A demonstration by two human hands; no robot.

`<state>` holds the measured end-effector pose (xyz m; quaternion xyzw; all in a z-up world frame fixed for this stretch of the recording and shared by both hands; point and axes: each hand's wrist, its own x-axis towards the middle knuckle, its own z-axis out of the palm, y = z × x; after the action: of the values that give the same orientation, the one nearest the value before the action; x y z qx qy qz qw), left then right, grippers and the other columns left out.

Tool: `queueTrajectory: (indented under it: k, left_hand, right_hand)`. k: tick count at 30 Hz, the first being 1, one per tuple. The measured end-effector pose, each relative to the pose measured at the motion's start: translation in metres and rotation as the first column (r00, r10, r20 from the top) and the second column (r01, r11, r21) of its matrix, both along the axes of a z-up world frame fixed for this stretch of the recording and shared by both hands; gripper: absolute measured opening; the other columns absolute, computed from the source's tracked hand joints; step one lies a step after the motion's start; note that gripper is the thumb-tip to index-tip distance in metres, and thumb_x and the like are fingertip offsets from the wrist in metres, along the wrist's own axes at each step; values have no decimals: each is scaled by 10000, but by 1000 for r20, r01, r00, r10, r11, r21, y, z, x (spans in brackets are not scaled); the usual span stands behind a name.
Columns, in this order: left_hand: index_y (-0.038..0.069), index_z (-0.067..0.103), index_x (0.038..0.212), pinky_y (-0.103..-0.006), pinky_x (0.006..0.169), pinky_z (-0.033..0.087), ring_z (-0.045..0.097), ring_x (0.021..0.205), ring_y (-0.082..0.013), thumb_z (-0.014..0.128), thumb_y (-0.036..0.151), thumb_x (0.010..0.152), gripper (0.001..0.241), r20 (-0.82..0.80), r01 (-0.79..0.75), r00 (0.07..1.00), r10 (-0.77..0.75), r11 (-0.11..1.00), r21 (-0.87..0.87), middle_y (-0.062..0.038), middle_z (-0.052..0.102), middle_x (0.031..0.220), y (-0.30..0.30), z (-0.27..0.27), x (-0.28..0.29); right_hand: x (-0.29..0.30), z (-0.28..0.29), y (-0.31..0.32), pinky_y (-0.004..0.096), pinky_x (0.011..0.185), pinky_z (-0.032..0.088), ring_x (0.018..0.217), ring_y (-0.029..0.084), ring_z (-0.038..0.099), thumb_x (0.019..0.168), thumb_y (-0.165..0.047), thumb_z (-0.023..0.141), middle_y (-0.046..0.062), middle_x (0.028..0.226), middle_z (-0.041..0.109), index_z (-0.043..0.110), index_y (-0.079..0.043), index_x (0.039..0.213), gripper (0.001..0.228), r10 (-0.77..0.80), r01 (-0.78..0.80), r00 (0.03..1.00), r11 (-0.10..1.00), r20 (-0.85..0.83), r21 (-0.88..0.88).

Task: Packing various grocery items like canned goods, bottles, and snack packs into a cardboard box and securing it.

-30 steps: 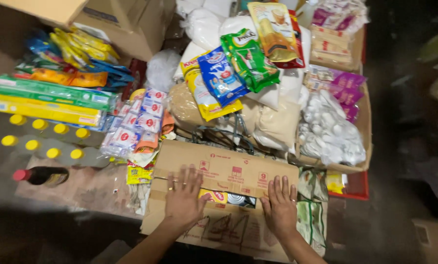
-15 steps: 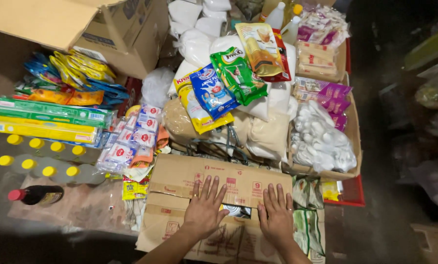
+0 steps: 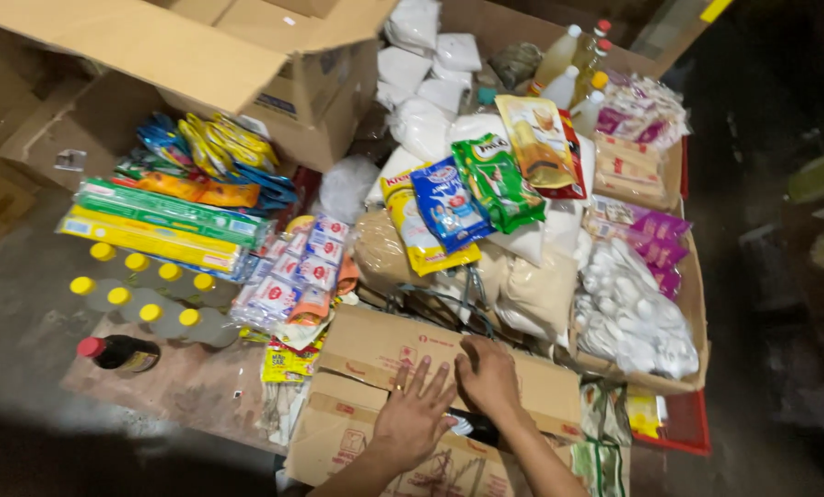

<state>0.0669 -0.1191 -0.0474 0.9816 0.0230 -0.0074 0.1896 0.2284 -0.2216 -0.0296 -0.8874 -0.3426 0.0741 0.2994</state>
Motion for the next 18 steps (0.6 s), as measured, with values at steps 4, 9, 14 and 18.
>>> queueTrajectory:
  k: [4,9,14,18]
  left_hand:
    - [165,502,1479,-657,1177,76,147,1525,-449,503,453,991,567,-15,43,999,-43,999,-10,-153,318,1633,1,-10,-4]
    - [171,573,1461,-666,1188,106,235,1499,-485,518,481,1012,549,167,56,985,-51,998,-22,-141,445,1570,-4,-28,-5]
    - [159,572,1448,-659,1171,115,236,1485,-492,526,478,1008,545,211,62,975,-64,998,16,-150,428,1591,-4,-32,-4]
    - [175,570,1475,-653,1178,131,252,1489,-481,537,470,1041,526,311,43,949,-50,999,28,-142,414,1609,-4,-33,-7]
  right_hand:
    - [14,-12,28,467,996,499,1112,412,643,865,-229,683,197,1183,709,701,-53,1197,376,57,-57,997,998,-47,12]
    - [26,-13,61,515,971,489,1114,461,612,842,-189,670,293,1213,639,404,-74,1512,730,-12,4,997,995,-81,-102]
    - [43,-39,69,528,925,502,1096,455,615,852,-194,690,275,1171,651,486,-73,1410,607,-26,16,998,988,-63,-151]
    - [41,-59,60,514,884,526,1018,407,647,877,-201,679,202,1042,670,702,-72,977,164,-6,6,1000,988,-4,-155]
